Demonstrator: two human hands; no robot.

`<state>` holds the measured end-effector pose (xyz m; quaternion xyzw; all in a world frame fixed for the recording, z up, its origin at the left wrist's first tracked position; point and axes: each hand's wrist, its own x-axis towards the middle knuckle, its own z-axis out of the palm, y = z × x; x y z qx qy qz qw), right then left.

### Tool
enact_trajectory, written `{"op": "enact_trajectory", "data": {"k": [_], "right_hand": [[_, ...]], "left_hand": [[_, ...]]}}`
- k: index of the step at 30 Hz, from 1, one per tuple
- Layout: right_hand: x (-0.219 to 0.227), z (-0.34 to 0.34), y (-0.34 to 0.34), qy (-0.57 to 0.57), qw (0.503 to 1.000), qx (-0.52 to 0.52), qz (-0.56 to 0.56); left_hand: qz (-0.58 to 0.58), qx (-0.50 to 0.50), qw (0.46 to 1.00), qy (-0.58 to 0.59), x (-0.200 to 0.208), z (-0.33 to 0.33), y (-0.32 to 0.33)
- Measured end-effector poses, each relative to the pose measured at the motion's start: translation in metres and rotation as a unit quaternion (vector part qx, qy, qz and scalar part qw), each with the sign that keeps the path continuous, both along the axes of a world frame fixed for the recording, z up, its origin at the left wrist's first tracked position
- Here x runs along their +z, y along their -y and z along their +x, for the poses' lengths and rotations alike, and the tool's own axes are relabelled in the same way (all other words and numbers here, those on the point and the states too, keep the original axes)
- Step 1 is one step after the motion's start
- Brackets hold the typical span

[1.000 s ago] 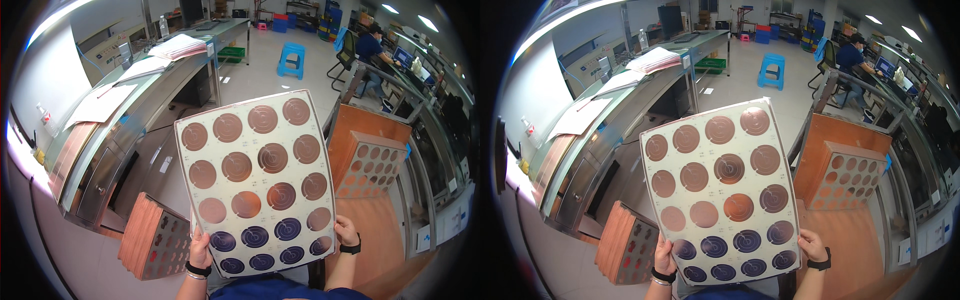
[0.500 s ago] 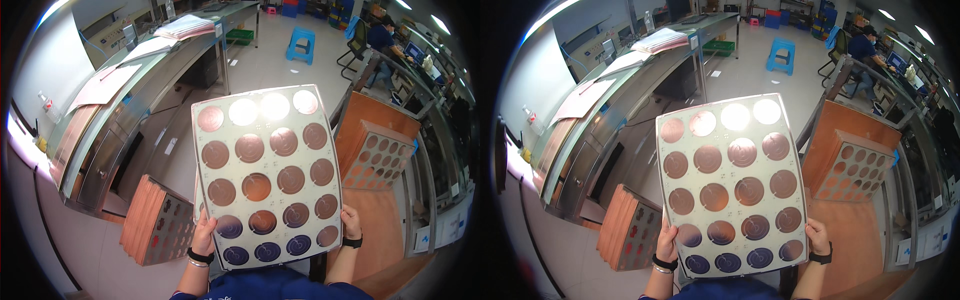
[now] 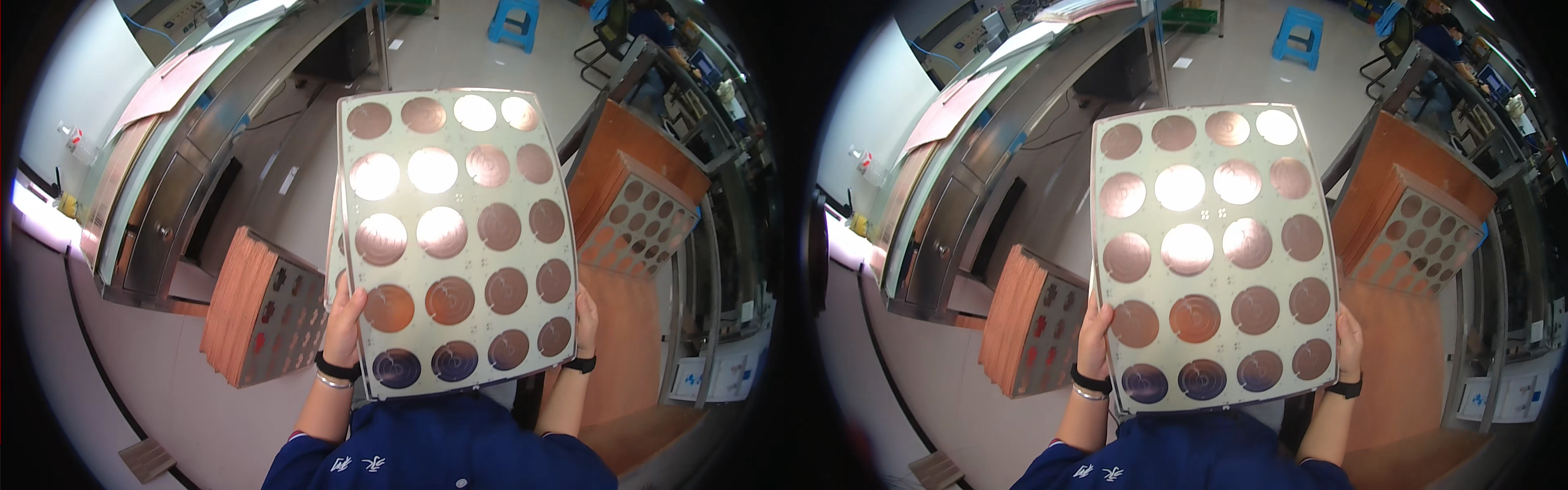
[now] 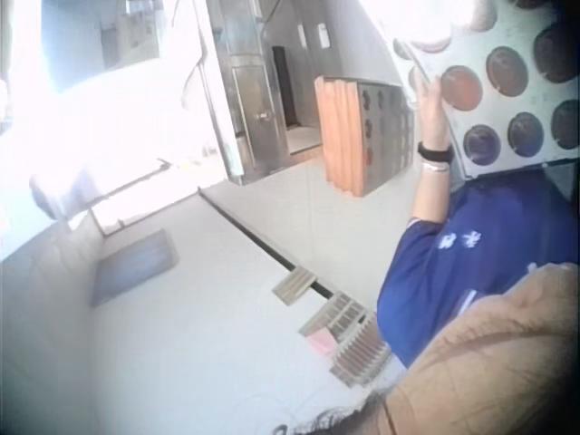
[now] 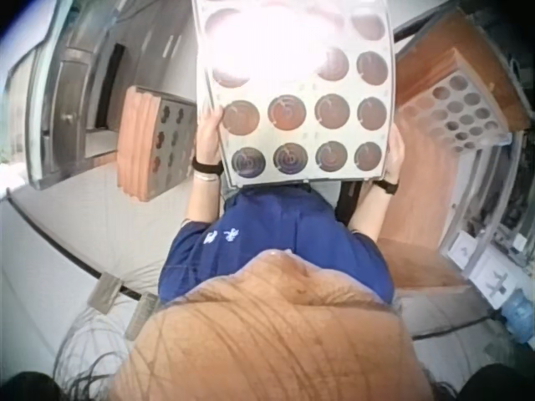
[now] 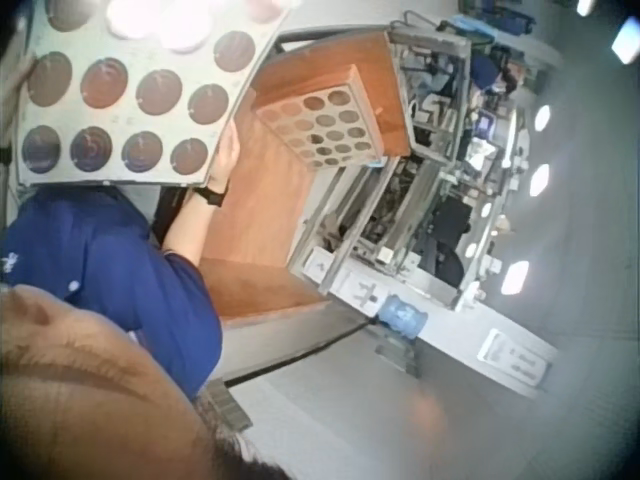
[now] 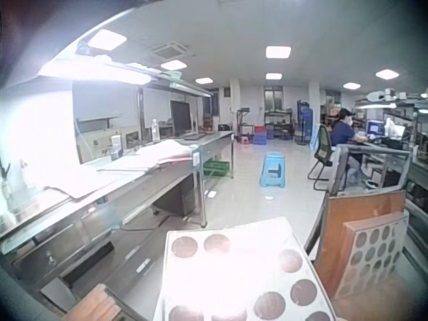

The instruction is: Inspecting and flipping circuit board panels for quality control.

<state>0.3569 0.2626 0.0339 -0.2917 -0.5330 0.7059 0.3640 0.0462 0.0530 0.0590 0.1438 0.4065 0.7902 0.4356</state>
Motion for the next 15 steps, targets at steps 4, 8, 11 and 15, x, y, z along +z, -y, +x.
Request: {"op": "enact_trajectory", "data": {"k": [4, 8, 11, 15], "right_hand": [[-0.001, -0.008, 0.002, -0.030, 0.999, -0.014, -0.012], [0.003, -0.017, 0.005, -0.043, 0.997, -0.029, -0.056], [0.013, -0.029, 0.015, -0.094, 0.987, -0.040, -0.128], [0.013, -0.028, 0.015, -0.144, 0.970, -0.042, -0.192]], "left_hand": [[-0.020, 0.003, 1.000, -0.015, -0.001, -0.002, -0.004], [-0.040, 0.012, 0.998, -0.039, -0.005, -0.006, -0.005], [-0.051, 0.016, 0.997, -0.055, -0.010, -0.006, -0.004], [-0.065, 0.019, 0.996, -0.053, -0.014, -0.008, -0.004]]}}
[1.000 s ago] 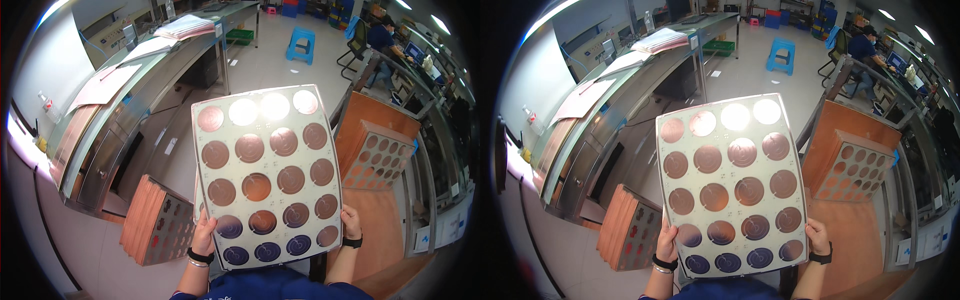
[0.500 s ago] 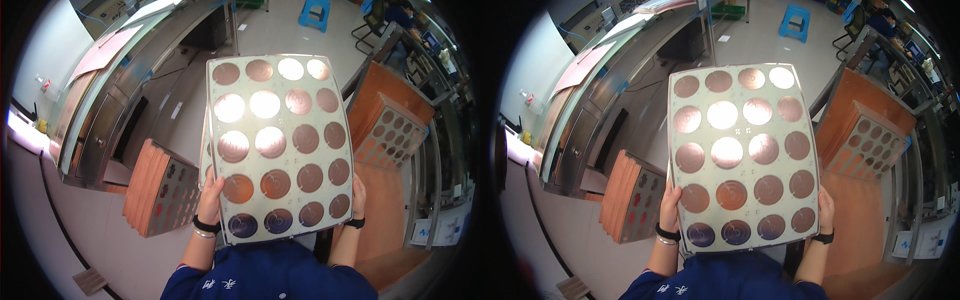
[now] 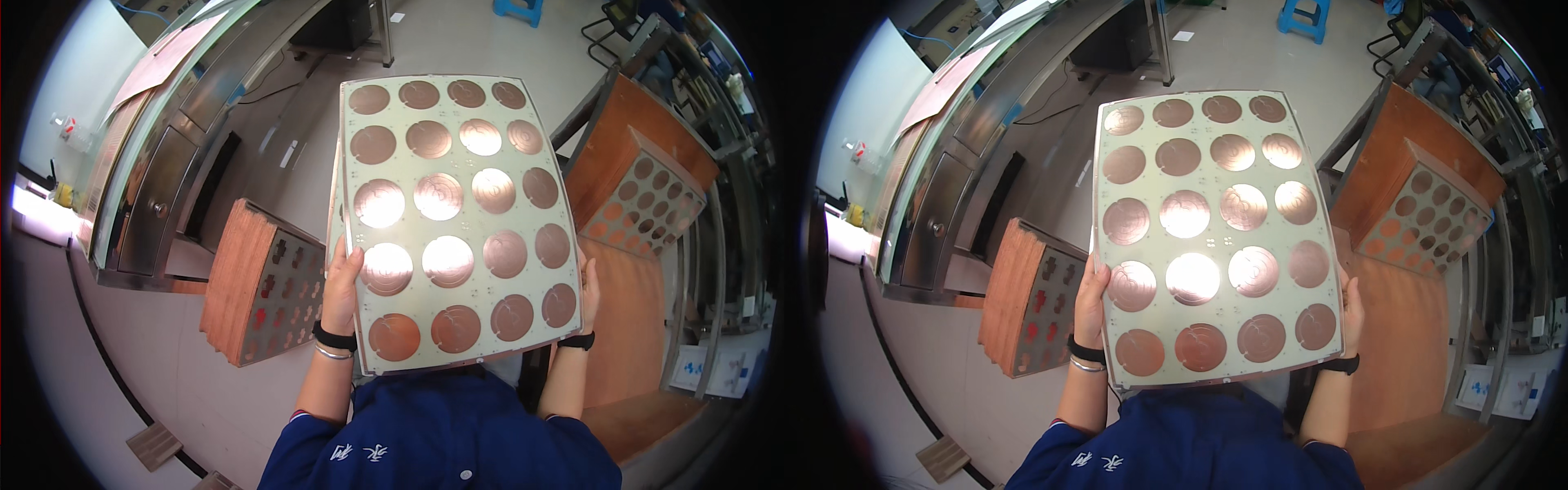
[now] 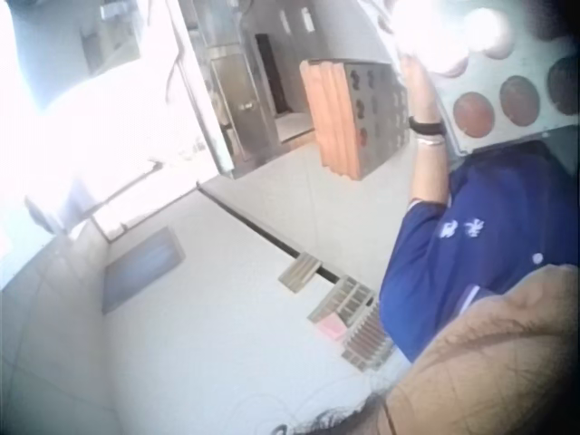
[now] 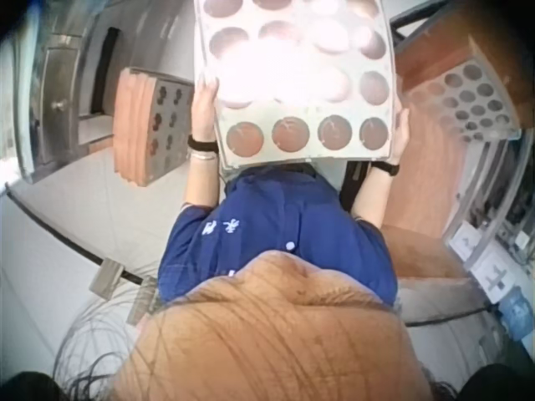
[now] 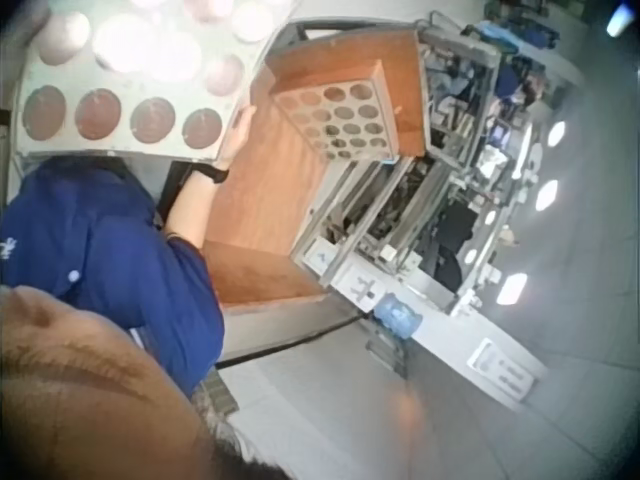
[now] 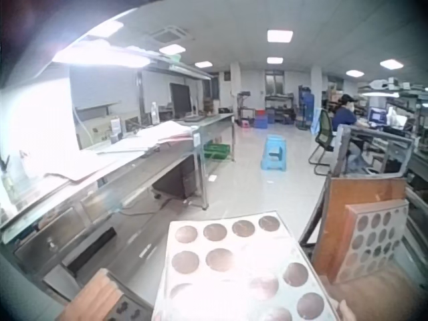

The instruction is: Inspecting and flipping circuit board panels for quality control.

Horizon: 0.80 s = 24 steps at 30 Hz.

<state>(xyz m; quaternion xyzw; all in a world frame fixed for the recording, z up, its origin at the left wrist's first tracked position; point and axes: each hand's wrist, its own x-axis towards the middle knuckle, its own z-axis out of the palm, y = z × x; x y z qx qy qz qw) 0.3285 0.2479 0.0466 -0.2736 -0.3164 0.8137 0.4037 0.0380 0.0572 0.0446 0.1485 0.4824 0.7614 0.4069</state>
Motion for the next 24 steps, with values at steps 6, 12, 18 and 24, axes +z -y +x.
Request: {"op": "enact_trajectory", "data": {"k": [6, 12, 18, 24], "right_hand": [[0.011, -0.007, 0.002, -0.001, 1.000, 0.011, 0.012], [0.013, -0.006, 0.001, 0.019, 1.000, -0.007, 0.008], [0.017, -0.007, 0.001, 0.045, 0.999, 0.002, 0.031], [0.021, -0.009, 0.001, 0.053, 0.998, -0.016, 0.017]], "left_hand": [[0.022, 0.010, 1.000, 0.018, -0.005, -0.002, -0.001], [0.035, 0.009, 0.999, 0.016, -0.014, -0.008, 0.001], [0.004, 0.006, 1.000, 0.017, -0.023, -0.015, 0.006], [0.004, 0.004, 1.000, 0.024, -0.021, -0.013, 0.005]]}}
